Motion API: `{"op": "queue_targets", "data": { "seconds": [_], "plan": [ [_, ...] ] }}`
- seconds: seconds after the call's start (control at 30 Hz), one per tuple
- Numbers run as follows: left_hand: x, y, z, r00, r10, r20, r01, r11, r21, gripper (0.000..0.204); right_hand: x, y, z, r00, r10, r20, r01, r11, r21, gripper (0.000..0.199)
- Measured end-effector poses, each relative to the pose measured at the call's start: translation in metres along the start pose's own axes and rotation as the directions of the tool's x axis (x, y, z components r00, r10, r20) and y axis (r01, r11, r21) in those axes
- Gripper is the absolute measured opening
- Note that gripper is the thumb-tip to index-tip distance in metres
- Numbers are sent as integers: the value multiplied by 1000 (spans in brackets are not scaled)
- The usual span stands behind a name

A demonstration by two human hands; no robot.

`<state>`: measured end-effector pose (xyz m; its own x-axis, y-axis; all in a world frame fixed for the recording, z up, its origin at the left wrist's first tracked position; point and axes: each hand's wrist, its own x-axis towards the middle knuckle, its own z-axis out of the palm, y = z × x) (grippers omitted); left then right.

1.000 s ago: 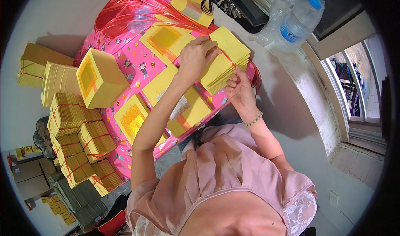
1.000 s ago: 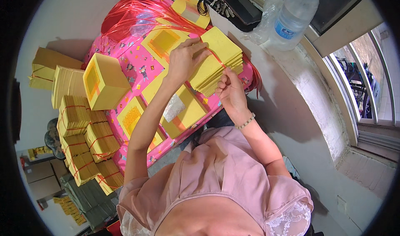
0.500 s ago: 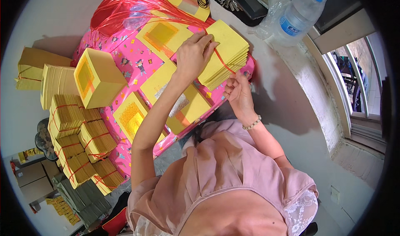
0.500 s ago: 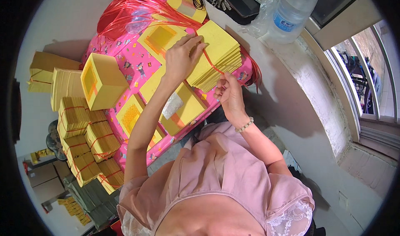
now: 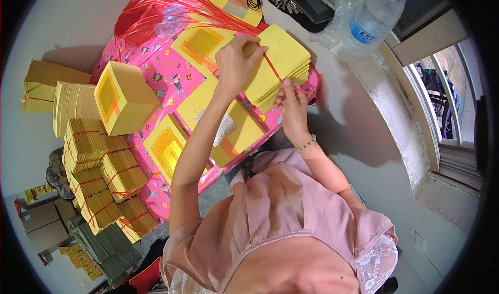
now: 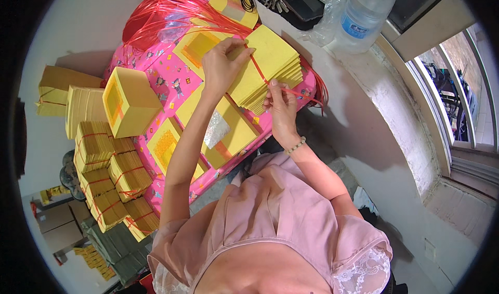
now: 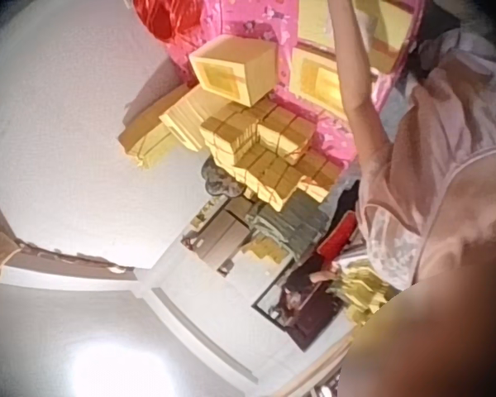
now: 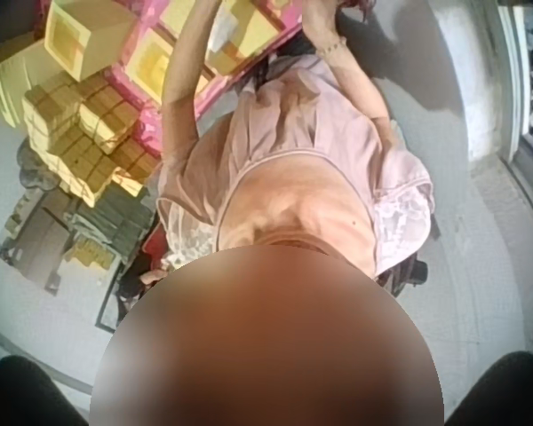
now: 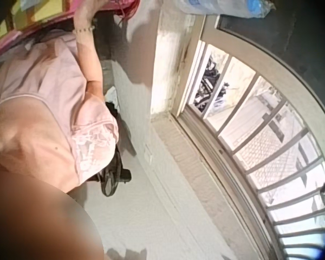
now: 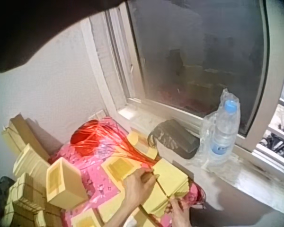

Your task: Wrapping stacks of yellow joss paper with red plastic ties.

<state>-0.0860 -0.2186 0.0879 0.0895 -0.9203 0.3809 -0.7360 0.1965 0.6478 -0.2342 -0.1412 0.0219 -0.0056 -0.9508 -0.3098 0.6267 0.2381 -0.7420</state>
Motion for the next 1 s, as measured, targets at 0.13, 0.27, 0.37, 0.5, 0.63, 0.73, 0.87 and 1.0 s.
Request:
{"op": "queue_targets", "data": {
  "seconds": [0.13, 0.27, 0.37, 0.5, 0.63, 0.73, 0.87, 1.0],
  "plan": [
    [7, -8, 2, 997, -62, -37, 59, 996, -73, 33, 0, 4, 0, 1000, -14, -8, 14, 1000, -10, 26],
    [14, -6, 5, 986, -164, -25, 158, 975, -157, 34, 0, 6, -2, 999, -40, 11, 40, 999, -14, 25],
    [18, -8, 7, 971, -235, -39, 224, 958, -176, 34, 0, 7, -1, 999, -35, 2, 35, 999, -24, 26],
    [20, -20, 12, 950, -306, -60, 282, 925, -253, 30, 0, 6, -1, 1000, -10, -8, 10, 1000, -27, 26],
    [20, -33, 13, 935, -354, -32, 323, 883, -340, 29, -1, 8, -2, 1000, -9, -8, 9, 1000, -20, 26],
    [22, -37, 13, 910, -415, 19, 377, 805, -457, 30, -2, 7, -1, 1000, -11, -13, 10, 1000, -18, 26],
    [25, -39, 8, 858, -463, 225, 495, 625, -603, 32, -2, 7, -2, 1000, -1, -11, 1, 1000, -25, 25],
    [29, -42, 6, 850, -462, 252, 513, 619, -596, 33, -3, 8, -4, 1000, 4, -1, -4, 1000, 10, 25]
  ]
}}
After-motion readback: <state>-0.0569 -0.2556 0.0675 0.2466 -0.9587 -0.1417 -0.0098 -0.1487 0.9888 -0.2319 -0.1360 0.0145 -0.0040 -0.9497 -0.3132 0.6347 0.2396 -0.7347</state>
